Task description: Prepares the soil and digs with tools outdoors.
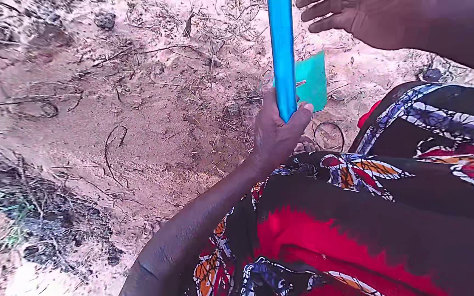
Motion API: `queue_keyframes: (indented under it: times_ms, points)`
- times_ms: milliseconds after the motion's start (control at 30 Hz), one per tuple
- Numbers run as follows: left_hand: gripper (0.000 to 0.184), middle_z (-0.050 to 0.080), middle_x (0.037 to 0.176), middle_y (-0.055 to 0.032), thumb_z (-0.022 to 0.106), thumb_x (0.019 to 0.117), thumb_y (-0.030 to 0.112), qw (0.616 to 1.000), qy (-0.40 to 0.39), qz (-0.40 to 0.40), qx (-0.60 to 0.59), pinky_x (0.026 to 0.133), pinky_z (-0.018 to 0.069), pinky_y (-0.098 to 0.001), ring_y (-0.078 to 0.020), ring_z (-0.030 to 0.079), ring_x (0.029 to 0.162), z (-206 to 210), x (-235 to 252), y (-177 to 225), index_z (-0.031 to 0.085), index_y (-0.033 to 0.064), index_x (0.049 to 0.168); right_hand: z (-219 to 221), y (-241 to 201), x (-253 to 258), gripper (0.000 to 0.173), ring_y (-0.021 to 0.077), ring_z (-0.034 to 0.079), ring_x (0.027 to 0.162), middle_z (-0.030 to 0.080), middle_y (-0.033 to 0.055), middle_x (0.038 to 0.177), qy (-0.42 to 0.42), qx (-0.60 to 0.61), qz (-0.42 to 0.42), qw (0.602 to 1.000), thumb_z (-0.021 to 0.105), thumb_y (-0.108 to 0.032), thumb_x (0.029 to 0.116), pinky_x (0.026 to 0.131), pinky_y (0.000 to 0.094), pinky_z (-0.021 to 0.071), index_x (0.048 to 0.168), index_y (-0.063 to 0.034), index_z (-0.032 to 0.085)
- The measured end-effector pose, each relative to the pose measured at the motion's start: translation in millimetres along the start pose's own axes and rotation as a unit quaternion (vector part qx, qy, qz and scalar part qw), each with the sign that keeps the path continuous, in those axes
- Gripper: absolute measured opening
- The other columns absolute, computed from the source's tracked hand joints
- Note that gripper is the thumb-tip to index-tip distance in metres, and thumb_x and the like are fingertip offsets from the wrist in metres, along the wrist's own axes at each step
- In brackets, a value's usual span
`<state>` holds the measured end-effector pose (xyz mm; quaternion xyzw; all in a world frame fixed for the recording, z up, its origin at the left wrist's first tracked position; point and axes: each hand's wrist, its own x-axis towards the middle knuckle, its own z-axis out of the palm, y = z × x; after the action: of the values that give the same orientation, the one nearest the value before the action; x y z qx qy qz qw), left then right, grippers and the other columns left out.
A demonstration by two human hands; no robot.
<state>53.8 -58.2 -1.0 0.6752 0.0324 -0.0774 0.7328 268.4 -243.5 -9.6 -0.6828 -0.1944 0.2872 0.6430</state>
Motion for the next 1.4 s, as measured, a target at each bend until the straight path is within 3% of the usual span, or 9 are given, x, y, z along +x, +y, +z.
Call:
queue_keyframes:
  times_ms: [167, 333, 433, 500, 633, 733, 900, 1100, 1400]
  points:
    - [0.030, 0.054, 0.065, 0.0009, 0.062, 0.0914, 0.020, 0.994, -0.095, -0.018, 0.043, 0.047, 0.0465, -0.0239, -0.0061, 0.052, 0.050, 28.9, 17.0, -50.1, 0.052, 0.0023, 0.114, 61.2, -40.5, -35.1, 0.026, 0.0163, 0.070, 0.067, 0.068, 0.0035, 0.076, 0.143, 0.272, 0.106, 0.946, 0.039, -0.023, 0.1124, 0.068, 0.0330, 0.0641, 0.102, -0.0101, 0.059]
    - [0.070, 0.050, 0.146, -0.0101, 0.055, 0.0899, 0.019, 0.998, -0.054, -0.009, -0.045, 0.080, 0.0533, -0.0313, -0.0161, 0.059, 0.111, 26.1, 61.3, -44.3, 0.029, 0.0072, 0.154, 61.1, 2.8, -37.6, 0.015, 0.0051, 0.047, 0.042, 0.049, -0.0033, 0.065, 0.206, 0.105, 0.113, 0.966, 0.063, -0.012, 0.1029, 0.040, 0.0209, 0.0497, 0.103, -0.0112, 0.048]
    - [0.053, 0.058, 0.122, -0.0075, 0.055, 0.0997, 0.024, 0.992, 0.067, 0.038, -0.099, 0.087, 0.0552, -0.0288, -0.0122, 0.062, 0.105, 24.1, 113.2, -15.7, 0.037, 0.0004, 0.143, 80.2, 24.2, -51.0, 0.032, -0.0001, 0.055, 0.064, 0.061, -0.0018, 0.084, 0.126, -0.143, 0.058, 0.980, 0.069, -0.015, 0.0968, 0.059, 0.0177, 0.0485, 0.123, -0.0028, 0.056]
    - [0.008, 0.070, 0.076, -0.0067, 0.061, 0.1015, 0.008, 0.971, 0.178, 0.059, -0.151, 0.068, 0.0604, -0.0299, -0.0141, 0.071, 0.070, 30.5, 132.4, -7.1, 0.059, 0.0009, 0.101, 87.6, 32.1, -49.7, 0.044, 0.0173, 0.064, 0.074, 0.067, 0.0112, 0.088, 0.082, -0.238, 0.038, 0.967, 0.070, -0.015, 0.0939, 0.069, 0.0358, 0.0532, 0.132, 0.0023, 0.056]
    - [0.027, 0.047, 0.048, 0.0013, 0.045, 0.1097, 0.012, 0.938, 0.265, 0.050, -0.217, 0.044, 0.0543, -0.0290, -0.0120, 0.054, 0.040, 14.9, 137.7, -8.4, 0.049, 0.0091, 0.083, 82.5, 42.8, -58.4, 0.058, 0.0346, 0.064, 0.112, 0.066, 0.0199, 0.121, 0.024, -0.311, 0.005, 0.950, 0.074, -0.029, 0.0939, 0.098, 0.0507, 0.0502, 0.140, 0.0000, 0.055]
    - [0.038, 0.041, 0.044, 0.0019, 0.033, 0.1138, 0.025, 0.929, 0.253, 0.030, -0.269, 0.037, 0.0479, -0.0272, -0.0116, 0.047, 0.034, -0.1, 125.6, -20.2, 0.045, 0.0120, 0.080, 53.7, 59.6, -83.3, 0.049, 0.0427, 0.058, 0.120, 0.063, 0.0246, 0.127, 0.170, -0.421, -0.023, 0.891, 0.062, -0.041, 0.1000, 0.100, 0.0548, 0.0447, 0.128, -0.0011, 0.061]
    - [0.034, 0.040, 0.043, 0.0014, 0.036, 0.1129, 0.025, 0.929, 0.226, 0.050, -0.289, 0.035, 0.0473, -0.0280, -0.0121, 0.047, 0.033, 2.0, 124.7, -22.5, 0.042, 0.0111, 0.083, -1.8, 66.9, -90.2, 0.063, 0.0462, 0.066, 0.095, 0.064, 0.0258, 0.110, 0.179, -0.381, 0.328, 0.846, 0.057, -0.049, 0.1036, 0.080, 0.0672, 0.0494, 0.140, -0.0006, 0.042]
    - [0.032, 0.040, 0.044, 0.0004, 0.039, 0.1116, 0.017, 0.938, 0.143, 0.045, -0.313, 0.038, 0.0493, -0.0298, -0.0132, 0.047, 0.035, 5.6, 143.0, -13.1, 0.042, 0.0099, 0.081, -0.9, 70.6, -100.8, 0.021, 0.0154, 0.055, 0.052, 0.060, 0.0111, 0.079, 0.197, -0.254, 0.424, 0.847, 0.055, -0.021, 0.1080, 0.051, 0.0341, 0.0500, 0.115, -0.0017, 0.057]
    - [0.024, 0.040, 0.052, 0.0021, 0.060, 0.1033, 0.012, 0.921, 0.234, -0.177, -0.254, 0.039, 0.0494, -0.0252, -0.0098, 0.046, 0.037, 10.4, 183.2, -66.8, 0.045, 0.0107, 0.085, -10.0, 71.4, -106.2, 0.026, 0.0332, 0.059, 0.071, 0.059, 0.0238, 0.091, 0.173, -0.306, 0.487, 0.799, 0.052, -0.018, 0.1080, 0.067, 0.0542, 0.0495, 0.116, 0.0073, 0.053]
